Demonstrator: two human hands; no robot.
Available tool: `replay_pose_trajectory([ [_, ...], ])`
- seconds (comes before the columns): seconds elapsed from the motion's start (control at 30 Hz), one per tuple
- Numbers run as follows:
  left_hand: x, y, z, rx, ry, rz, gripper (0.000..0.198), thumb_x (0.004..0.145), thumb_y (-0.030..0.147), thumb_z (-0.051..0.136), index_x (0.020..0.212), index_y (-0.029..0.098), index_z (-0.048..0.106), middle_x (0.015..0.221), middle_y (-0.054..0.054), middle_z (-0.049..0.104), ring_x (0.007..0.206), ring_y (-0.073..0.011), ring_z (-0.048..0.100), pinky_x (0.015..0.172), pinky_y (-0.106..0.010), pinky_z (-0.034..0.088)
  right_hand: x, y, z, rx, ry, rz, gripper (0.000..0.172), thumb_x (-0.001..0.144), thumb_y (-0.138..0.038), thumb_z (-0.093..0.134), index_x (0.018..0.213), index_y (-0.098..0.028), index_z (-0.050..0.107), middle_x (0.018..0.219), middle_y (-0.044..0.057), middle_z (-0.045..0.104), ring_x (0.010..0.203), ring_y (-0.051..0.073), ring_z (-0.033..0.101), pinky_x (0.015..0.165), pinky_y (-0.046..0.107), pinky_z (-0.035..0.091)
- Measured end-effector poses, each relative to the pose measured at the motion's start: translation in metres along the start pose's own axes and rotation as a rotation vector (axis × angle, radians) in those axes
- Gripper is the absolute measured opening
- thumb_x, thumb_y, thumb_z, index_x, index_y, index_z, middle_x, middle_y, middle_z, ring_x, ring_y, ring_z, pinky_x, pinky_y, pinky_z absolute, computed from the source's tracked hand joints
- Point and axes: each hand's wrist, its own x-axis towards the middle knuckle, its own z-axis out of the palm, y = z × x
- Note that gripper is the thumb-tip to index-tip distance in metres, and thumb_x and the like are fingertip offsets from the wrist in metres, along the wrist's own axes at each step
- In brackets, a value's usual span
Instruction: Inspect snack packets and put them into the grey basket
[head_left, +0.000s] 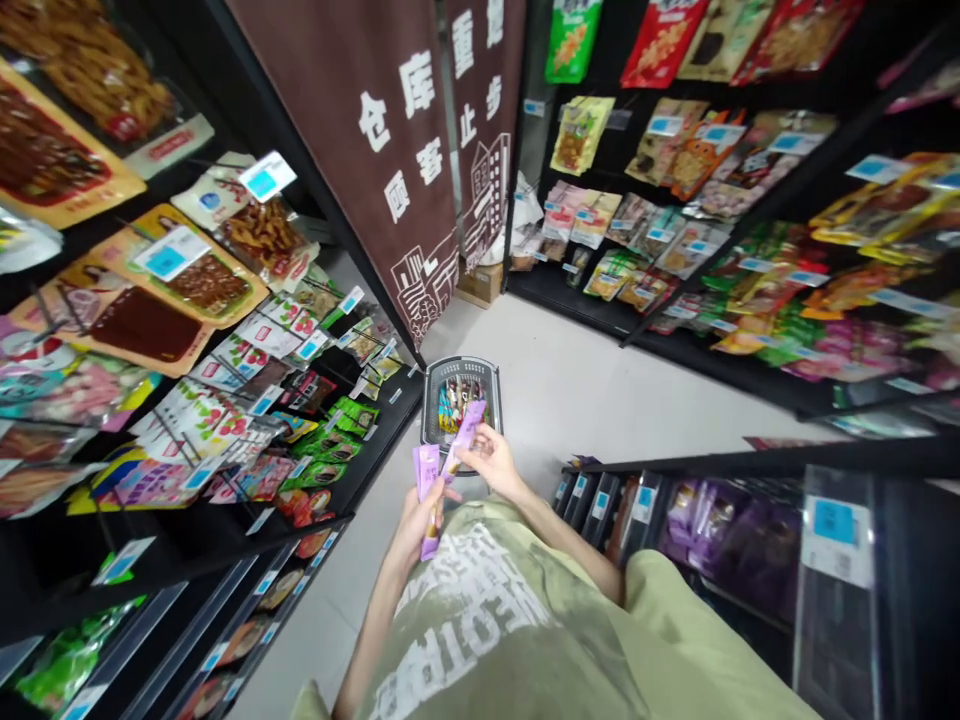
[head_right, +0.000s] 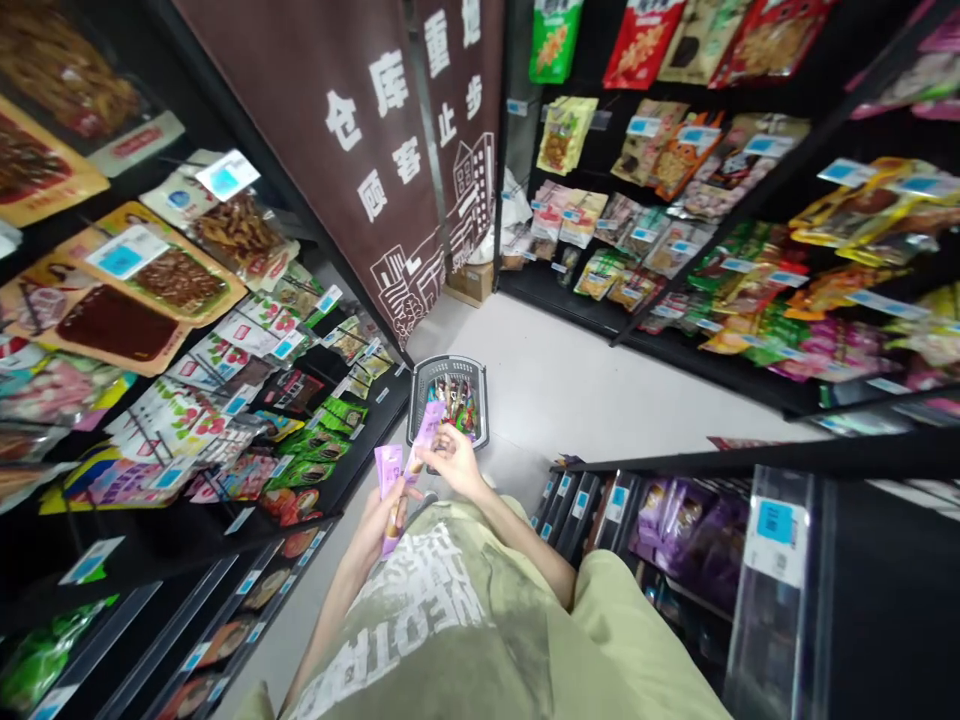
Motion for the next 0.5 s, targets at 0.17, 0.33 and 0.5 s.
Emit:
replay_pose_trajectory([
  [0.17, 0.012, 0.009, -0.013, 0.258, -0.028, 0.061, 0.046, 0.07, 0.058, 0.074, 0.066, 0.011, 0.071, 0.045, 0.001, 0.054, 0.038, -0.0071, 0.043, 0.043, -0.02, 0.031, 0.008, 0.009, 0.004, 0.002, 0.15, -0.023, 0.042, 0.06, -0.035, 0.088, 0.084, -0.018, 0.059, 0.071, -0.003, 0.064, 0.06, 0.01, 0.059, 0.054, 0.021, 0.05],
  [0.33, 0.022, 0.009, -0.012, 0.403, -0.04, 0.018, 0.046, 0.062, 0.058, 0.077, 0.054, 0.016, 0.061, 0.045, -0.001, 0.055, 0.039, -0.0119, 0.045, 0.042, -0.024, 0.032, -0.007, 0.003, 0.0, 0.068, 0.23, -0.001, 0.046, 0.062, -0.047, 0.086, 0.085, -0.019, 0.058, 0.062, -0.006, 0.06, 0.051, 0.011, 0.058, 0.046, 0.021, 0.047],
  [0.5, 0.041, 0.013, 0.003, 0.722, -0.205, 0.038, 0.054, 0.06, 0.066, 0.072, 0.042, 0.02, 0.051, 0.038, -0.001, 0.049, 0.042, -0.0172, 0.047, 0.044, -0.028, 0.036, -0.038, -0.013, -0.037, 0.122, 0.371, -0.036, 0.043, 0.072, -0.052, 0.078, 0.095, -0.018, 0.063, 0.065, -0.004, 0.063, 0.046, 0.01, 0.057, 0.039, 0.019, 0.044],
])
